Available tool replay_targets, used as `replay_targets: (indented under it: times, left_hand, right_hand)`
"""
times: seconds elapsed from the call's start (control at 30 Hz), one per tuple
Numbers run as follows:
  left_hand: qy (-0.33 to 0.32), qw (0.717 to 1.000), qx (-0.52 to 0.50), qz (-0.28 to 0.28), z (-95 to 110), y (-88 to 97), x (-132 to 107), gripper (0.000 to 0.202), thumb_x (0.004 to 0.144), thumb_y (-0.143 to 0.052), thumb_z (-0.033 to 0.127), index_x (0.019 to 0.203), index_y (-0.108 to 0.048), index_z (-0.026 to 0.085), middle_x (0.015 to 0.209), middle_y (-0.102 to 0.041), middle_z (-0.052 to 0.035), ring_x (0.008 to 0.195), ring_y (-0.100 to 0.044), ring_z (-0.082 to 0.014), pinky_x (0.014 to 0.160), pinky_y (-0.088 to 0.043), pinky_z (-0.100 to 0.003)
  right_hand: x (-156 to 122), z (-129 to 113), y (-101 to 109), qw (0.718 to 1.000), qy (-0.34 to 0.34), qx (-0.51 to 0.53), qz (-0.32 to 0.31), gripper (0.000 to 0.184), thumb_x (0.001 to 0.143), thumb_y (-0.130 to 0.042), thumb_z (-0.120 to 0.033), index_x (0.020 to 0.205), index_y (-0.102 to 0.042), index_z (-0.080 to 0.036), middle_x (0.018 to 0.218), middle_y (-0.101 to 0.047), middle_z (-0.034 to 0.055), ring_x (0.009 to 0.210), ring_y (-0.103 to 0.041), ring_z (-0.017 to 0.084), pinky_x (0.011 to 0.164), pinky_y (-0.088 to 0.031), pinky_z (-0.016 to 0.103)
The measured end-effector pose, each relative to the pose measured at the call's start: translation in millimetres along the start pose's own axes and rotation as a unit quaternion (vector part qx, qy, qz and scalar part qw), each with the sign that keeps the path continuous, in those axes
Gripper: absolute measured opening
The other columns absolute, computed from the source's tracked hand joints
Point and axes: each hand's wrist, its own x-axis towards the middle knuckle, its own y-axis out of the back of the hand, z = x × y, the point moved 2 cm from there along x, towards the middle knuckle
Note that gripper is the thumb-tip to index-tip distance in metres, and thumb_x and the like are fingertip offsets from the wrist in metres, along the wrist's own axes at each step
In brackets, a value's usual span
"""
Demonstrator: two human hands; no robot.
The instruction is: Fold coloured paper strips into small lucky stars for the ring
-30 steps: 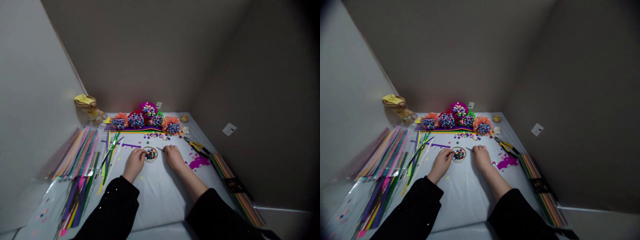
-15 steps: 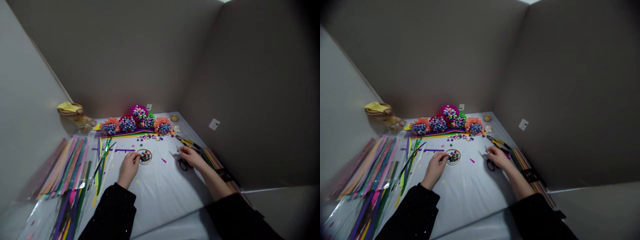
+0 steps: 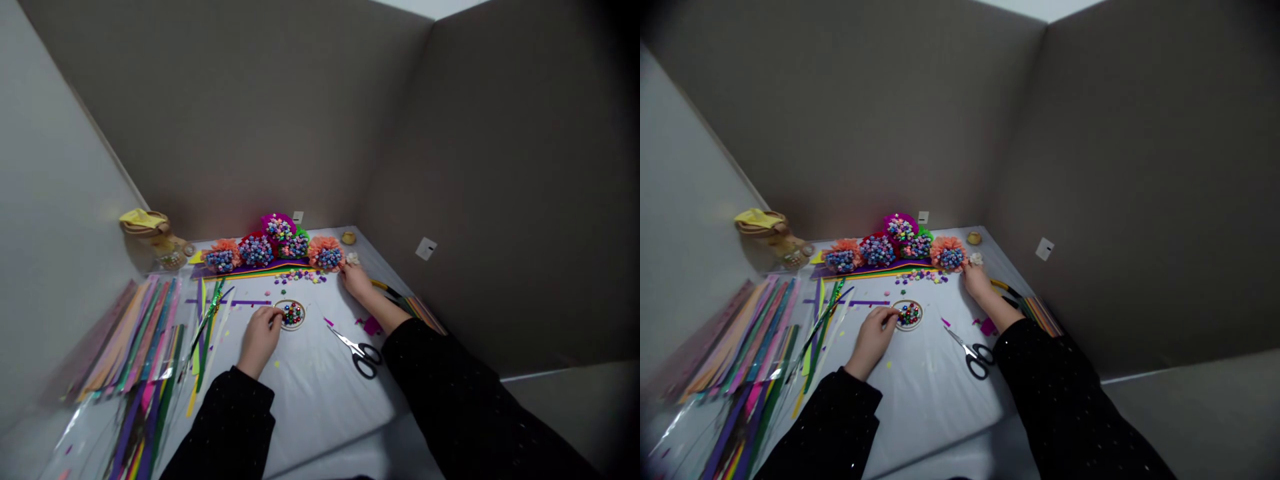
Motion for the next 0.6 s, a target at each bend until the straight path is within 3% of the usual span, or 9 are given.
replay_targets:
  times: [0.13,0.3,0.47,0.6]
  left_hand:
    - [0.003,1.000,-0.003,-0.004,0,-0.6,0,0.018,0.082,-0.047,0.023,0.086,-0.065,0.018,0.089,-0.064,-0.0061,0.088,-0.058,-0.0206,0.082,-0.047,-0.035]
    - [0.004,1.000,0.001,-0.009,0,-3.2,3,0.019,0.082,-0.047,0.024,0.085,-0.065,0.019,0.088,-0.064,-0.0060,0.088,-0.058,-0.0213,0.081,-0.046,-0.036]
    - [0.011,1.000,-0.008,-0.015,1,-1.6,5,0.019,0.082,-0.047,0.023,0.085,-0.065,0.019,0.087,-0.064,-0.0055,0.087,-0.058,-0.0206,0.080,-0.047,-0.034]
    - [0.016,0.999,-0.043,0.011,8,2.0,4,0.018,0.083,-0.048,0.024,0.085,-0.065,0.019,0.088,-0.064,-0.0059,0.085,-0.059,-0.0195,0.076,-0.049,-0.032]
  right_hand:
    - [-9,8,-2,0.995,-0.019,0.096,-0.023,0.013,0.070,-0.053,-0.015,0.082,-0.059,-0.014,0.088,-0.065,0.0103,0.086,-0.056,0.020,0.078,-0.041,0.031]
    - [-32,17,1,0.964,-0.057,0.249,-0.080,0.026,0.067,-0.058,-0.033,0.086,-0.055,-0.015,0.070,-0.064,0.0018,0.057,-0.056,0.013,0.055,-0.043,0.024]
    - [-52,16,3,0.923,-0.091,0.359,-0.104,0.030,0.060,-0.067,-0.036,0.079,-0.055,-0.017,0.064,-0.063,0.0005,0.050,-0.054,0.011,0.051,-0.041,0.023]
    - [-65,-5,16,0.887,-0.106,0.432,-0.122,0.031,0.061,-0.069,-0.037,0.081,-0.054,-0.019,0.071,-0.065,0.0015,0.058,-0.060,0.013,0.057,-0.046,0.026]
